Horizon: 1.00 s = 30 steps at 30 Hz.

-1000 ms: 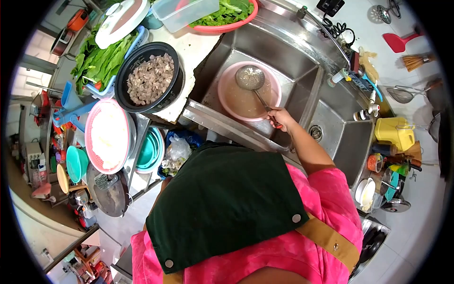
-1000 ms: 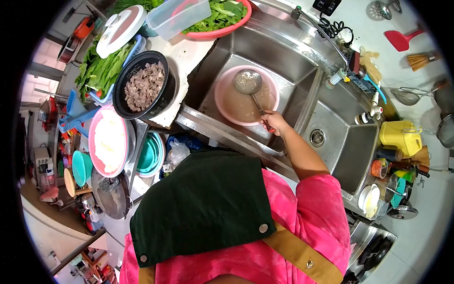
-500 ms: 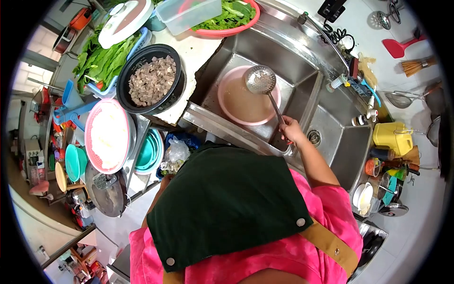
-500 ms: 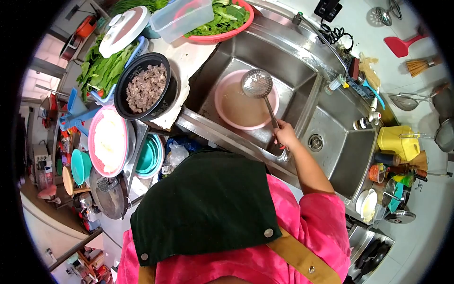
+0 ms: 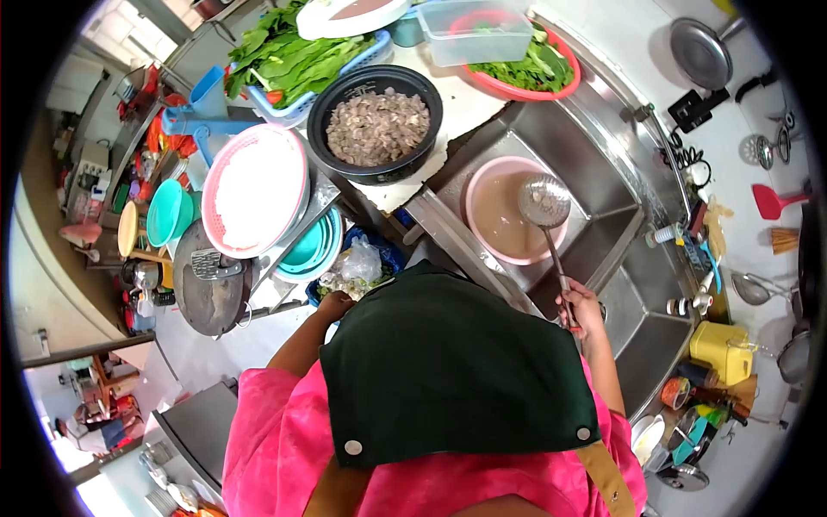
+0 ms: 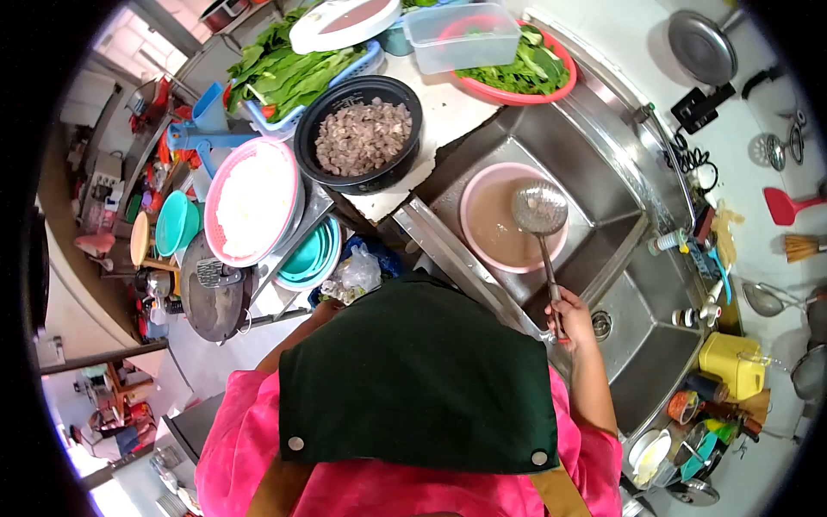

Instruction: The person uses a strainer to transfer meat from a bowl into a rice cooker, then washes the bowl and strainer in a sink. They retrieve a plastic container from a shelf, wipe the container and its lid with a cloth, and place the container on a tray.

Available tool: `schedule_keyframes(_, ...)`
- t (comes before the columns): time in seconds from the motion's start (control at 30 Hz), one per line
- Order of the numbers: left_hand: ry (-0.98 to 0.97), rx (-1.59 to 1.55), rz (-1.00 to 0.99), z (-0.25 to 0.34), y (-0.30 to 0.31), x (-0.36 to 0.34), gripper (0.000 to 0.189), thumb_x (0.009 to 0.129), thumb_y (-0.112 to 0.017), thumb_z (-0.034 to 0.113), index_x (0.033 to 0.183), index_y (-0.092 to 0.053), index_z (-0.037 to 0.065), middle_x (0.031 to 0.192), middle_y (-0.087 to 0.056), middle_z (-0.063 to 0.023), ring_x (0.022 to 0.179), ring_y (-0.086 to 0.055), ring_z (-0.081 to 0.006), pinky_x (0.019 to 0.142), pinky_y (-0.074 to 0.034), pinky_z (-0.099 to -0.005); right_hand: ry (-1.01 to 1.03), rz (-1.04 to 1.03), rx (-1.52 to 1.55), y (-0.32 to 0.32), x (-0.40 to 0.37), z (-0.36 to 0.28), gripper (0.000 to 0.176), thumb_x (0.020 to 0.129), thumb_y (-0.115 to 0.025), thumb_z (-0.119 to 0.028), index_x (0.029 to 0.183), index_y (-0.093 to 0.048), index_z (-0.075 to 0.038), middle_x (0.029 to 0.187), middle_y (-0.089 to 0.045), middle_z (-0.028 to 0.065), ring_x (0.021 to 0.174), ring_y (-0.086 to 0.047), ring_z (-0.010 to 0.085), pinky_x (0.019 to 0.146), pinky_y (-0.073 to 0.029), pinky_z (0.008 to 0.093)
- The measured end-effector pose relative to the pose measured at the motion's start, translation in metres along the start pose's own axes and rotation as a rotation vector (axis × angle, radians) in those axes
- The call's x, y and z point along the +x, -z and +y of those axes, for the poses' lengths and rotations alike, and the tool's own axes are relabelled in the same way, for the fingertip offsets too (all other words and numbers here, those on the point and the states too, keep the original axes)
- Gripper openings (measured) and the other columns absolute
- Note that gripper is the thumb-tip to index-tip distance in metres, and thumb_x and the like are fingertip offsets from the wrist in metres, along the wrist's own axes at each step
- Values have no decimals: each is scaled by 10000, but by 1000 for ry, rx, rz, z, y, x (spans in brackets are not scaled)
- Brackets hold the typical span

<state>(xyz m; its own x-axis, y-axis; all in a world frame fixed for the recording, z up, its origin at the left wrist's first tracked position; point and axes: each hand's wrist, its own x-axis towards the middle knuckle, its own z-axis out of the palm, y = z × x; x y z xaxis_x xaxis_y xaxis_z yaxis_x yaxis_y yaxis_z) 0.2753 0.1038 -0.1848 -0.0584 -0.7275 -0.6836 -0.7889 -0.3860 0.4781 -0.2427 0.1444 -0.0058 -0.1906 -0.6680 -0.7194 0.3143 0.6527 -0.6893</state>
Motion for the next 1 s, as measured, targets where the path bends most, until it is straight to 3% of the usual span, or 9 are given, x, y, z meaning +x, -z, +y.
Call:
schedule_keyframes(0.3,42,-65,-37,2,4,-9,359,683,-630,303,857,-596,-10,741,-613,-134,536,-595,-191,534,-487,-295,469,-192,-119,-87,-57,-72,495,760,-453,10,1242,-341,-19,717,-538,65,395,-450,93,346,-361,204)
schedule_keyframes(0.43,45,-101,-14,5,6,-13,350,679,-646,287,846,-594,-16,725,-613,-128,510,-590,-182,514,-487,-290,693,-164,-385,-129,-45,-72,468,790,-466,15,1238,-343,-32,899,-549,58,474,-449,59,420,-378,186)
schedule_keyframes(0.47,47,-108,-11,-3,3,-10,350,679,-646,287,846,-594,-16,725,-613,-128,510,-590,-182,514,-487,-290,823,-179,-592,-128,-38,-71,448,783,-483,-5,1215,-376,-58,979,-541,80,611,-537,127,528,-444,228)
schedule_keyframes(0.6,16,-115,2,-9,0,-14,341,674,-651,294,832,-605,-4,733,-617,-120,529,-596,-191,523,-486,-295,1052,-83,-961,-148,-43,-78,422,750,-521,-34,1161,-439,-92,1076,-503,156,979,-501,302,799,-425,308)
schedule_keyframes(0.77,22,-39,61,-42,-13,-10,357,654,-650,324,816,-619,7,759,-620,-137,606,-607,-229,605,-483,-321,912,-138,-720,-137,-35,-69,403,776,-512,-26,1169,-431,-63,1073,-511,104,947,-504,167,729,-428,225)
schedule_keyframes(0.8,38,-48,54,-45,-13,-11,356,650,-648,330,808,-622,12,768,-620,-142,631,-607,-238,630,-479,-326,934,-173,-574,-128,-27,-63,409,791,-500,-18,1189,-412,-51,1027,-519,70,819,-501,92,618,-418,181)
schedule_keyframes(0.83,52,-58,44,-47,-14,-11,355,645,-646,335,801,-624,16,777,-620,-148,656,-607,-248,655,-474,-332,669,-141,-486,-115,-33,-67,430,797,-489,-8,1213,-391,-54,972,-529,55,637,-495,64,504,-402,181)
schedule_keyframes(0.9,41,-98,51,-67,-20,-5,345,649,-643,331,802,-626,23,778,-620,-147,671,-606,-246,656,-473,-334,703,-111,-312,-87,-24,-60,449,795,-485,-3,1227,-376,-59,911,-536,46,506,-439,45,435,-369,182)
schedule_keyframes(1.0,35,-118,54,-70,-21,-11,328,655,-638,326,805,-628,35,783,-621,-147,706,-605,-245,664,-470,-337,518,234,-724,-44,-20,-60,438,801,-471,-42,1228,-374,-55,877,-567,97,567,-533,129,502,-435,266)
